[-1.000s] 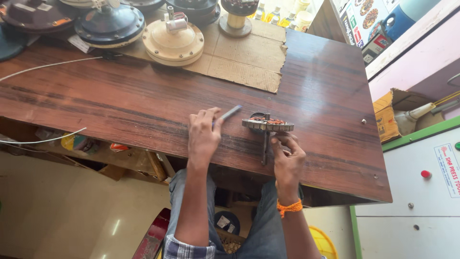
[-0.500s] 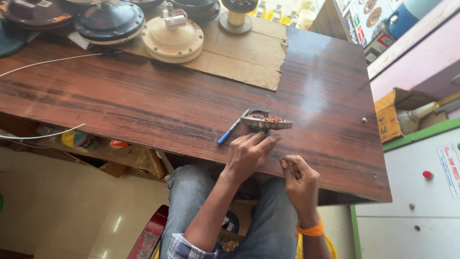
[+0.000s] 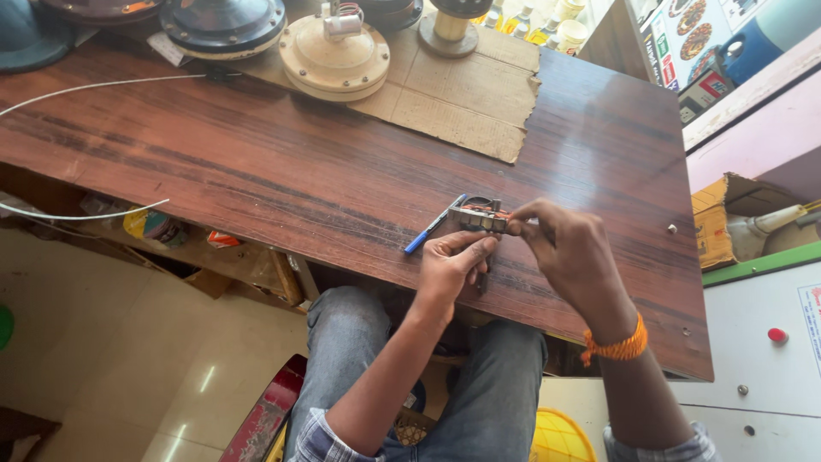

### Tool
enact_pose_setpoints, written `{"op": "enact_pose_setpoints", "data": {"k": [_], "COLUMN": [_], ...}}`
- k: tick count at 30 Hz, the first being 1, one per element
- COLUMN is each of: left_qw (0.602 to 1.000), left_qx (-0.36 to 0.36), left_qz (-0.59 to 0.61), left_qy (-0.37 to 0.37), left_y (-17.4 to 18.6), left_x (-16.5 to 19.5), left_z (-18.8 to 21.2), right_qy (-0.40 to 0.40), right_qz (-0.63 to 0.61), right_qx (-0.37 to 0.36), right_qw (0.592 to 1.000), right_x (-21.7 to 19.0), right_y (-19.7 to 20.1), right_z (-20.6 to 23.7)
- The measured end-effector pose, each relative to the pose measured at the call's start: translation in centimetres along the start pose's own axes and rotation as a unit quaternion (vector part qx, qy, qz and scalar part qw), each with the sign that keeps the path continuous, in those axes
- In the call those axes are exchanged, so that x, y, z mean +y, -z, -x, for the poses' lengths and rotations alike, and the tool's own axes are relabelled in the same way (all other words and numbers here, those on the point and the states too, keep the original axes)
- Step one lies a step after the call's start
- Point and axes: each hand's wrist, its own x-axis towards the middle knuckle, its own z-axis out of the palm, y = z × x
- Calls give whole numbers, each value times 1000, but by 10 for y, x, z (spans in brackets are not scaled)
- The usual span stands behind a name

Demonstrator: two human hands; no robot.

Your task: The person sits at a workbench and repeatedly adjusts a small motor stator with copper windings, using a pen to probe and align the windings. They rotate the stator, check alignment, and continue fine-tuning the internal components throughout the clip.

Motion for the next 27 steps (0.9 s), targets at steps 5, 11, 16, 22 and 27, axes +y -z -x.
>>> {"op": "enact_pose_setpoints", "data": {"k": [5, 11, 16, 22, 27], "left_qw": [997, 996, 991, 855, 728], "left_qx": [57, 80, 123, 130, -153], "left_qz": [40, 27, -48, -359, -513], "left_qy": [15, 16, -14, -350, -428], "left_y": [-7, -12, -21, -25, -1], "left_x": [2, 3, 0, 29, 65], "left_z": [8, 9, 7, 33, -16], "right_qy": [-10, -74, -70, -97, -137], "right_qz": [0, 44, 91, 93, 10], "right_qx": [-40, -103, -123, -108, -83], "right_qw": [999, 991, 986, 985, 987], "right_x": [4, 23, 46, 70, 79], "right_y": [-10, -16, -32, -32, -10], "right_z": [-26, -52, -82, -79, -60]}}
